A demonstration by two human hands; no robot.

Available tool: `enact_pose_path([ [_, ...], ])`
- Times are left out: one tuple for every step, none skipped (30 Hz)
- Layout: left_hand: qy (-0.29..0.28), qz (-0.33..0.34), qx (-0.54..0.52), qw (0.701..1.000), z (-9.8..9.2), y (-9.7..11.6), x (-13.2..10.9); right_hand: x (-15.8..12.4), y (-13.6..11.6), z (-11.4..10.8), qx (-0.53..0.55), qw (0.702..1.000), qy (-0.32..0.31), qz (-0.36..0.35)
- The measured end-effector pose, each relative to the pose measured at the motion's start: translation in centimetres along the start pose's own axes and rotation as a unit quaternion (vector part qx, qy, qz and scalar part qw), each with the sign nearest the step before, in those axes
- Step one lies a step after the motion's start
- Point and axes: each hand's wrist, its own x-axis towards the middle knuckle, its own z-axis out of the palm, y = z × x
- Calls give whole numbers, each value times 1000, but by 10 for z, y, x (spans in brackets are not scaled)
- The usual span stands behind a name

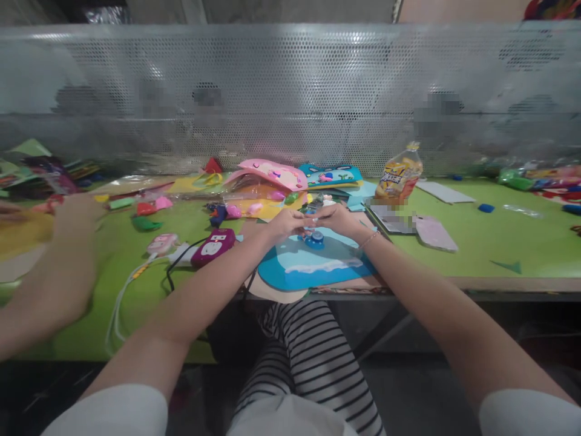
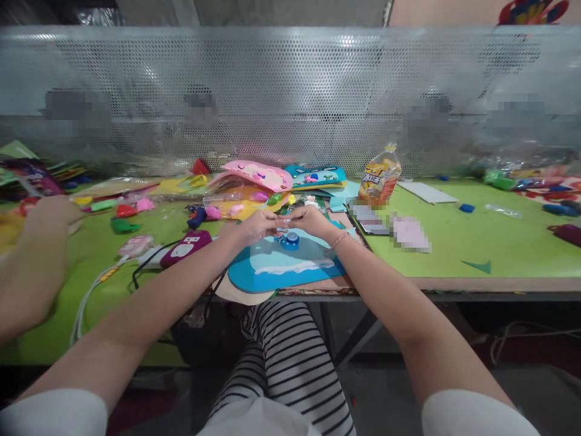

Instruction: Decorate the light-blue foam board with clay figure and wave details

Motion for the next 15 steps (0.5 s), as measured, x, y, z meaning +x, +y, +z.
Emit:
enact_pose_path([
  [4,-9,-4,1000,0,0,0,0,0,-2,20,1000,-2,22],
  [12,-12,-10,1000,0,-1,0,0,1,-5,41,998,4,43],
  [24,-10,-17,1000,1,-2,1,0,3,-6,61,996,17,62],
  [37,-5,-27,999,1,-3,2,0,4,-8,79,993,36,76],
  [47,0,-42,998,2,-5,3,0,6,-9,93,991,59,82],
  [54,2,-62,997,3,-5,4,1,7,-9,100,989,81,78],
  [58,1,-86,995,5,-6,5,1,9,-8,96,989,97,63],
  [56,-2,-112,992,6,-6,6,1,9,-7,82,990,105,36],
  [54,-5,-137,989,8,-6,7,1,9,-5,57,993,106,1],
  [51,-7,-157,986,9,-5,7,1,8,-2,23,994,98,-38],
  [47,-5,-172,984,10,-5,7,1,7,0,-13,993,87,-73],
  [41,-1,-181,983,10,-5,7,1,6,3,-47,991,74,-102],
  [33,5,-182,983,11,-5,6,0,5,5,-75,988,62,-120],
  [24,11,-176,984,11,-6,6,0,5,7,-97,986,50,-129],
  [13,17,-164,986,11,-7,6,0,5,9,-112,984,38,-131],
])
